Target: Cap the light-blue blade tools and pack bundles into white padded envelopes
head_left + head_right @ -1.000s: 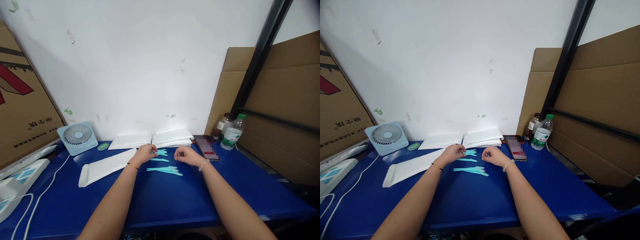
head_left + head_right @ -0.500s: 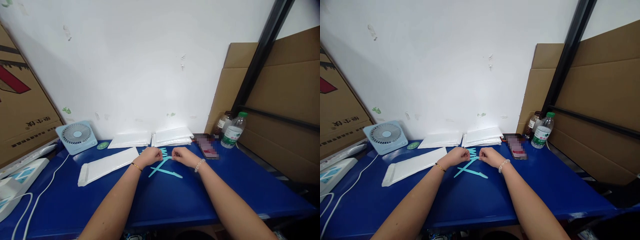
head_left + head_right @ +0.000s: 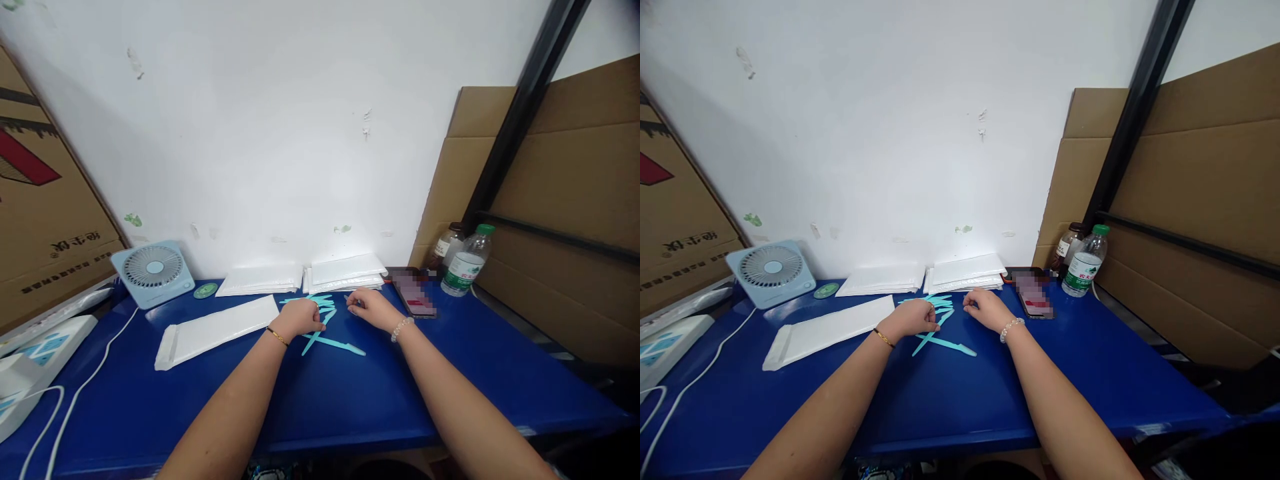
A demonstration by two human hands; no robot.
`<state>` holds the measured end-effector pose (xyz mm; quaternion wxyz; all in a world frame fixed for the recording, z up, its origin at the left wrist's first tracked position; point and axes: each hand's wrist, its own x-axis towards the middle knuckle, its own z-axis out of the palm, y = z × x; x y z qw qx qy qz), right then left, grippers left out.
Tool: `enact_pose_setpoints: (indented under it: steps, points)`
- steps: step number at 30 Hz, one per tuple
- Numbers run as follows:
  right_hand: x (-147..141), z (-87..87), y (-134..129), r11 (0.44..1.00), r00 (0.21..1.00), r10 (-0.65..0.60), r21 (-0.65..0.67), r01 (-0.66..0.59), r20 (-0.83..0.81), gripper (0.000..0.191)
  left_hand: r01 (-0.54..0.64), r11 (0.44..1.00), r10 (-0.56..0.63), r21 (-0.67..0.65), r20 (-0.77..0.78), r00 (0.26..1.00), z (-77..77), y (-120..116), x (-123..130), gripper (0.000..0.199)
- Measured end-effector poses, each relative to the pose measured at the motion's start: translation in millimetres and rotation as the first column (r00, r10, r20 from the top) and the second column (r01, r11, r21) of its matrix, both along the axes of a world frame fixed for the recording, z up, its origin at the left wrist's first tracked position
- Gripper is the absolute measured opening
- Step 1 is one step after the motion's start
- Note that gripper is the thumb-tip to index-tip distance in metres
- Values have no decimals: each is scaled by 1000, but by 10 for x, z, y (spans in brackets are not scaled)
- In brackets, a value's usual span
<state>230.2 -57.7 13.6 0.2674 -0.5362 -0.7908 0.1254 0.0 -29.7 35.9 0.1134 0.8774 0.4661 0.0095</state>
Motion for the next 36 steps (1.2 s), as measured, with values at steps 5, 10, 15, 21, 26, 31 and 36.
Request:
enact_pose_setpoints:
  steps: [5, 10, 15, 21, 26, 31, 36]
  points:
    - [-120, -55, -13, 985, 988, 152, -83, -150, 17, 19, 85, 996, -84, -28, 49, 995, -26, -40, 89, 13]
    - [-149, 24, -46, 966, 983, 179, -187, -181, -29, 12, 125, 979, -136, 163, 59, 989, 32, -8, 77, 16]
    - [16, 112, -22, 1000, 1000, 11, -22, -11, 3, 14, 8, 953, -40, 304, 97, 994, 75, 120, -35, 18]
    - [165, 83, 49, 986, 990, -141, 93, 141, 1, 18, -48, 968, 5, 245, 173, 985, 31, 172, -129, 31]
    - [145, 108, 10, 989, 994, -107, 106, 108, -13, 19, 277, 954, -256, -119, 167, 952, -17, 26, -9, 39]
    - [121, 182, -79, 984, 989, 64, -156, -84, -133, 25, 274, 946, -254, -172, 130, 959, -84, -14, 89, 15]
    - [63, 136, -88, 912, 956, 152, -336, -234, -252, 30, 180, 982, -161, -57, 248, 955, -63, 31, 54, 18]
